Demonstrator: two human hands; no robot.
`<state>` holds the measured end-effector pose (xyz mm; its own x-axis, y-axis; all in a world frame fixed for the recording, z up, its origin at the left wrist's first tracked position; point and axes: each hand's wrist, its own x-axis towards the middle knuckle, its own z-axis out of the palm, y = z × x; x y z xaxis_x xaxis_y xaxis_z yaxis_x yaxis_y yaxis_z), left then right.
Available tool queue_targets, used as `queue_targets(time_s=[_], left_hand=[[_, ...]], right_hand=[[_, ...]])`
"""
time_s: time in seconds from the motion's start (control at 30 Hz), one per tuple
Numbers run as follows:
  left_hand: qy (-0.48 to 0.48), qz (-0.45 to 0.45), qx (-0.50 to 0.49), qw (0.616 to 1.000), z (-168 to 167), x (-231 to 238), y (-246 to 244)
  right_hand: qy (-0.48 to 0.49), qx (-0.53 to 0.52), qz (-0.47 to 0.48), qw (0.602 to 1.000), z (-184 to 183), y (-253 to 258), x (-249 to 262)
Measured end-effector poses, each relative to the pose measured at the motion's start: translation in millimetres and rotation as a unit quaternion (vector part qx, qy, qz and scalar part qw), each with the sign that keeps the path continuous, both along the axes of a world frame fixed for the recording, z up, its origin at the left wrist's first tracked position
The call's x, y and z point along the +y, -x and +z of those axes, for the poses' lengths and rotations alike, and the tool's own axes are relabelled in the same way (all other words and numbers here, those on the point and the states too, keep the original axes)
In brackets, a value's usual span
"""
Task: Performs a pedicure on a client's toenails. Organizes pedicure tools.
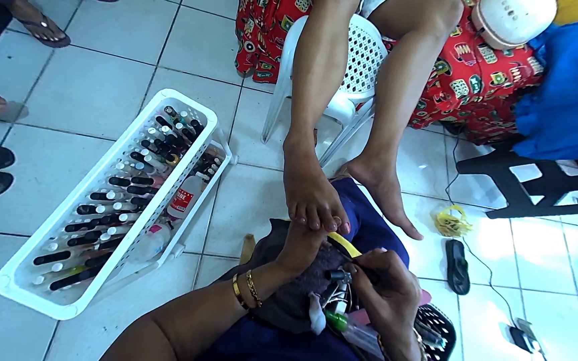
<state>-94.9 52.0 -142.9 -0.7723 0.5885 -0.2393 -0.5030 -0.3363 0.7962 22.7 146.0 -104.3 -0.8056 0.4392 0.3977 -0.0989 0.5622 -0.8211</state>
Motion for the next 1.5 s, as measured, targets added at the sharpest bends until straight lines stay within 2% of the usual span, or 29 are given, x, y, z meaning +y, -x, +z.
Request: queue_targets(time_s=[0.23,0.9,1.13,1.5], left_hand=[[-0.004,0.015,0.039,0.999,-5,3,-2],[-0.012,0.001,0.036,0.999,-7,3,2],[0.004,-0.016,0.038,0.999,-11,2,3],[-0.002,-0.022,0.036,0.999,-14,1,3]], right_hand=[[-0.082,-0.023,-0.011,0.996,-23,20,-12],[-0.037,0.039,-0.002,0.999,-12,5,3],[-0.1,0.063,-0.085,0.989,-14,16,8],[-0.116,0.053,-0.087,0.988,-16,20,7]])
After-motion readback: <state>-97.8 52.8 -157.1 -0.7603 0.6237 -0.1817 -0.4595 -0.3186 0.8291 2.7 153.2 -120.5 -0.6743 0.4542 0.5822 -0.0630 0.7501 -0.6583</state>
